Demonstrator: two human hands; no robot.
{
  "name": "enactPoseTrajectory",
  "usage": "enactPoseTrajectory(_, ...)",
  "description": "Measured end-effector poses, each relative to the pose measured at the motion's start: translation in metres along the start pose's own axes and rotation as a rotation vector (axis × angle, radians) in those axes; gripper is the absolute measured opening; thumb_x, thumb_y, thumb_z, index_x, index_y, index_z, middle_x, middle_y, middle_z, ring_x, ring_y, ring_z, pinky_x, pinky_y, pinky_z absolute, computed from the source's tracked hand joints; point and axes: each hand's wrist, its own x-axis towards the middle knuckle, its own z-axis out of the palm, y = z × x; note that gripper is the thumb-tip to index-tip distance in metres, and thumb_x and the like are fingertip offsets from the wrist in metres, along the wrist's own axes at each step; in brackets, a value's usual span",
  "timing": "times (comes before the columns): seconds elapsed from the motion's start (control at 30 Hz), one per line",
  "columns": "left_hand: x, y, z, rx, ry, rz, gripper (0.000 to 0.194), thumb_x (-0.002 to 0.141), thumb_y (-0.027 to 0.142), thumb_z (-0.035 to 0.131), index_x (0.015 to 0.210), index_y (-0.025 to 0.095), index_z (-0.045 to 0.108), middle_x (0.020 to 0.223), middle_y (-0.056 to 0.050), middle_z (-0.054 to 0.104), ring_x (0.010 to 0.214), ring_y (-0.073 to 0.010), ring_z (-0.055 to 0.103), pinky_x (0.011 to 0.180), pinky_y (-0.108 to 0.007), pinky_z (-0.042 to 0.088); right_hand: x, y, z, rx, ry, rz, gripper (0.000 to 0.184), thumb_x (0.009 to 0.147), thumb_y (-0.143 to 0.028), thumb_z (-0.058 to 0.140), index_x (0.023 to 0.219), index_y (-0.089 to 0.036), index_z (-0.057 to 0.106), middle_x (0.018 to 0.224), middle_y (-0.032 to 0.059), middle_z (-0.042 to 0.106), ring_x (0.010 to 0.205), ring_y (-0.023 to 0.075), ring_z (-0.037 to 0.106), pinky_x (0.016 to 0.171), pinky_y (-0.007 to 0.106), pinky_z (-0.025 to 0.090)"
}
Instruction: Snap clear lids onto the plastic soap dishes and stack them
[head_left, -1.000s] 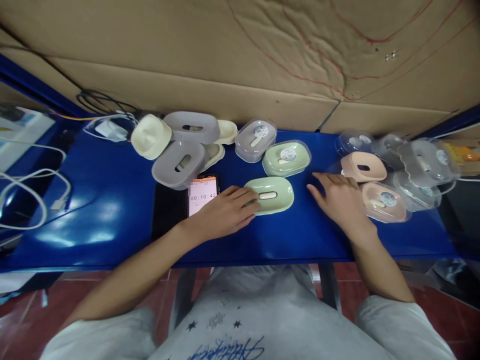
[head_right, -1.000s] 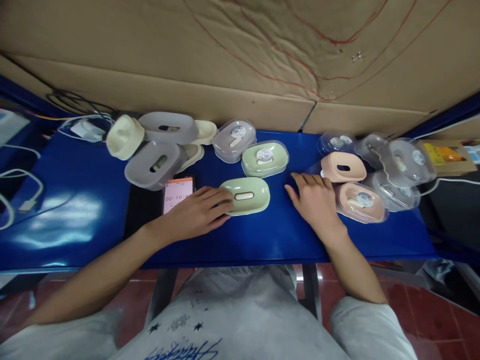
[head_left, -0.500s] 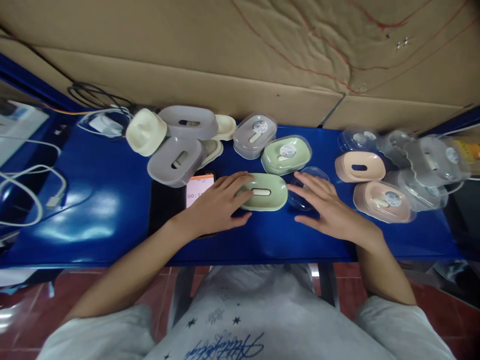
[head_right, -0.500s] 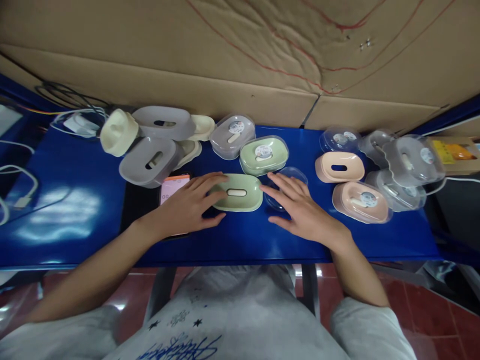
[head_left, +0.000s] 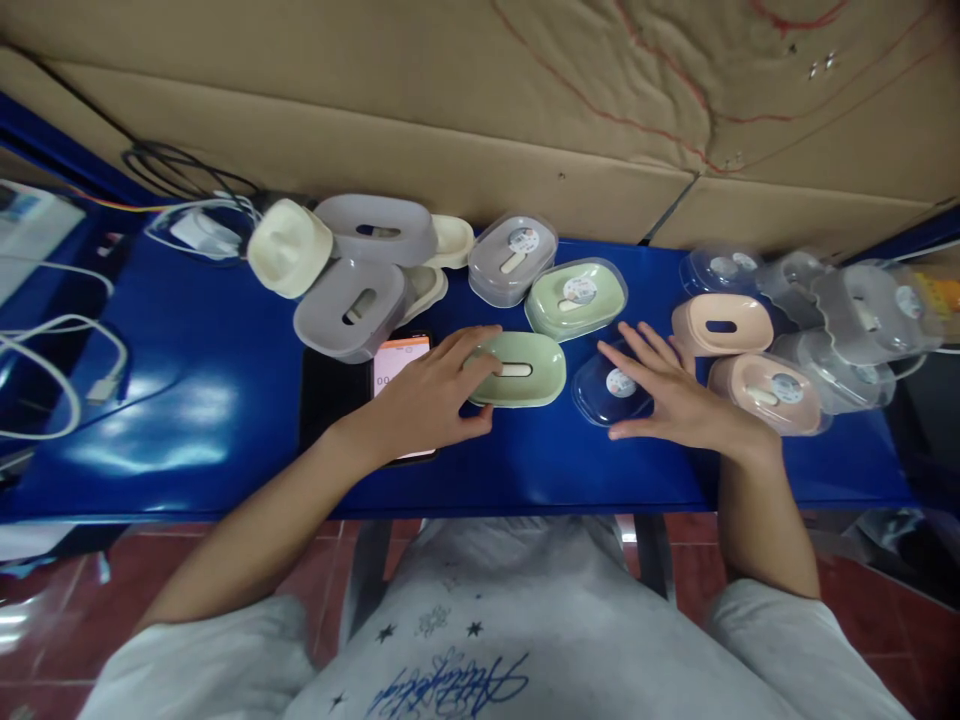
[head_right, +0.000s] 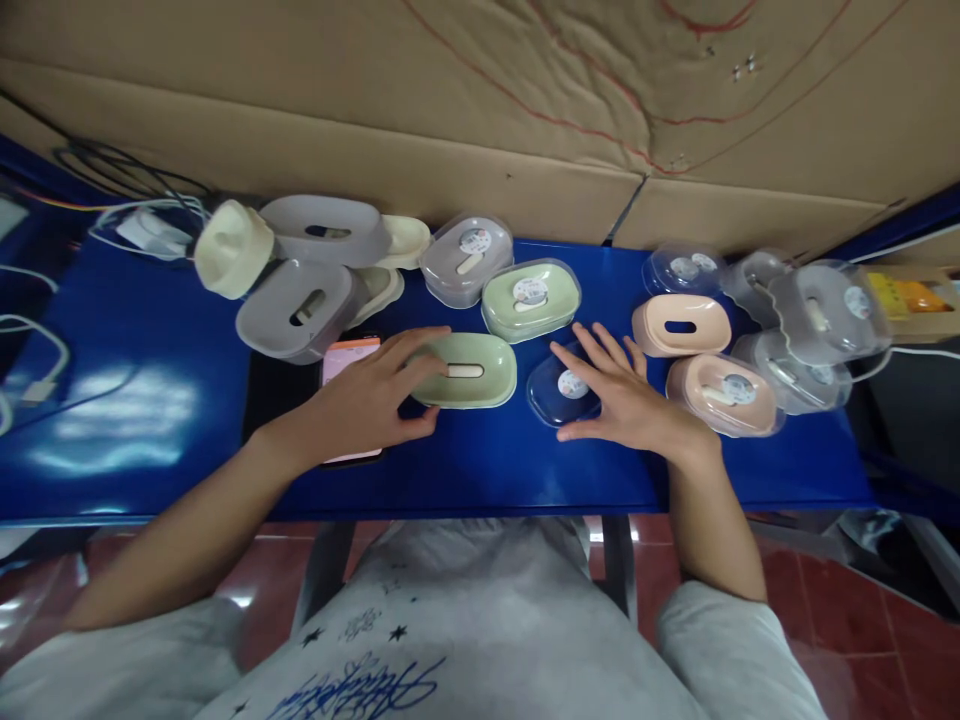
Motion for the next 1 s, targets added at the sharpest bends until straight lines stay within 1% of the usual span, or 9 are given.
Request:
enactPoseTrajectory(0.07,0.000,0.000,0.000,-0.029,-0.009,-0.017,0.036,0.094,0.017,0.069,0.129,0.016,0.058,0.162,-0.025,0.049,0.152,-0.0432,0.052,0.121,-0.062,0.052,-0.005,0.008,-0.003,0.037,-0.037,0.003,0.110,0.088,-0.062,0.086,0.177,-0.041,0.024,0.186,0.0112,0.017,0.171,0.0452,0.015,0.132,0.075,0.021)
enactPoseTrajectory(0.2,-0.001,0.004,0.002,-0.092,0.005,-0.063,0.051,0.095,0.019,0.072,0.142,0.019,0.051,0.161,-0.022,0.050,0.150,-0.0405,0.055,0.120,-0.061,0.054,-0.007,0.010,-0.014,0.156,0.072,-0.022,0.098,0.091,-0.067,0.082,0.173,-0.039,0.037,0.178,0.0128,0.037,0.164,0.0397,0.037,0.131,0.064,0.037)
enactPoseTrajectory(0.27,-0.001,0.007,0.008,-0.141,0.025,-0.076,0.062,0.097,0.023,0.076,0.150,0.021,0.045,0.162,-0.022,0.048,0.150,-0.0399,0.054,0.121,-0.061,0.053,-0.004,0.002,-0.017,0.172,0.139,-0.057,0.099,0.092,-0.072,0.077,0.174,-0.037,0.035,0.175,0.0134,0.042,0.160,0.0387,0.043,0.129,0.062,0.040)
enactPoseTrajectory(0.33,-0.002,0.010,0.017,-0.208,0.041,-0.094,0.075,0.098,0.031,0.081,0.158,0.022,0.038,0.164,-0.023,0.045,0.152,-0.0409,0.051,0.123,-0.063,0.051,0.001,-0.010,-0.014,0.105,0.211,-0.100,0.098,0.093,-0.076,0.073,0.175,-0.036,0.035,0.172,0.0150,0.044,0.157,0.0409,0.045,0.128,0.064,0.039)
enactPoseTrajectory(0.47,-0.003,0.019,0.035,-0.290,0.105,-0.134,0.097,0.094,0.045,0.088,0.167,0.026,0.027,0.166,-0.024,0.041,0.153,-0.0435,0.050,0.122,-0.066,0.051,0.016,-0.038,0.008,-0.094,0.334,-0.158,0.098,0.089,-0.085,0.068,0.169,-0.032,0.048,0.169,0.0182,0.047,0.147,0.0461,0.049,0.118,0.067,0.042)
enactPoseTrajectory(0.6,-0.003,0.024,0.043,-0.340,0.160,-0.119,0.094,0.097,0.061,0.079,0.168,0.028,0.026,0.157,-0.021,0.050,0.149,-0.0411,0.054,0.120,-0.064,0.053,0.025,-0.065,0.030,-0.199,0.392,-0.175,0.096,0.092,-0.089,0.056,0.167,-0.029,0.050,0.169,0.0215,0.046,0.143,0.0466,0.049,0.109,0.064,0.046)
enactPoseTrajectory(0.73,-0.003,0.026,0.041,-0.364,0.130,-0.132,0.091,0.099,0.069,0.071,0.169,0.029,0.028,0.153,-0.019,0.052,0.145,-0.0385,0.057,0.120,-0.060,0.054,0.027,-0.082,0.039,-0.246,0.421,-0.130,0.092,0.095,-0.088,0.053,0.168,-0.031,0.049,0.167,0.0215,0.048,0.140,0.0459,0.049,0.105,0.061,0.046)
enactPoseTrajectory(0.9,-0.003,0.024,0.039,-0.405,0.079,-0.132,0.093,0.097,0.064,0.077,0.170,0.031,0.028,0.155,-0.018,0.049,0.147,-0.0395,0.054,0.123,-0.063,0.051,0.025,-0.090,0.040,-0.258,0.457,-0.119,0.090,0.096,-0.086,0.056,0.166,-0.030,0.051,0.162,0.0210,0.053,0.135,0.0459,0.052,0.101,0.060,0.048)
enactPoseTrajectory(1.0,-0.002,0.023,0.037,-0.474,0.063,-0.154,0.092,0.096,0.055,0.084,0.168,0.034,0.031,0.157,-0.017,0.047,0.149,-0.0379,0.052,0.124,-0.061,0.050,0.026,-0.090,0.042,-0.241,0.449,-0.114,0.093,0.096,-0.085,0.057,0.170,-0.031,0.044,0.163,0.0221,0.051,0.136,0.0490,0.051,0.103,0.065,0.048)
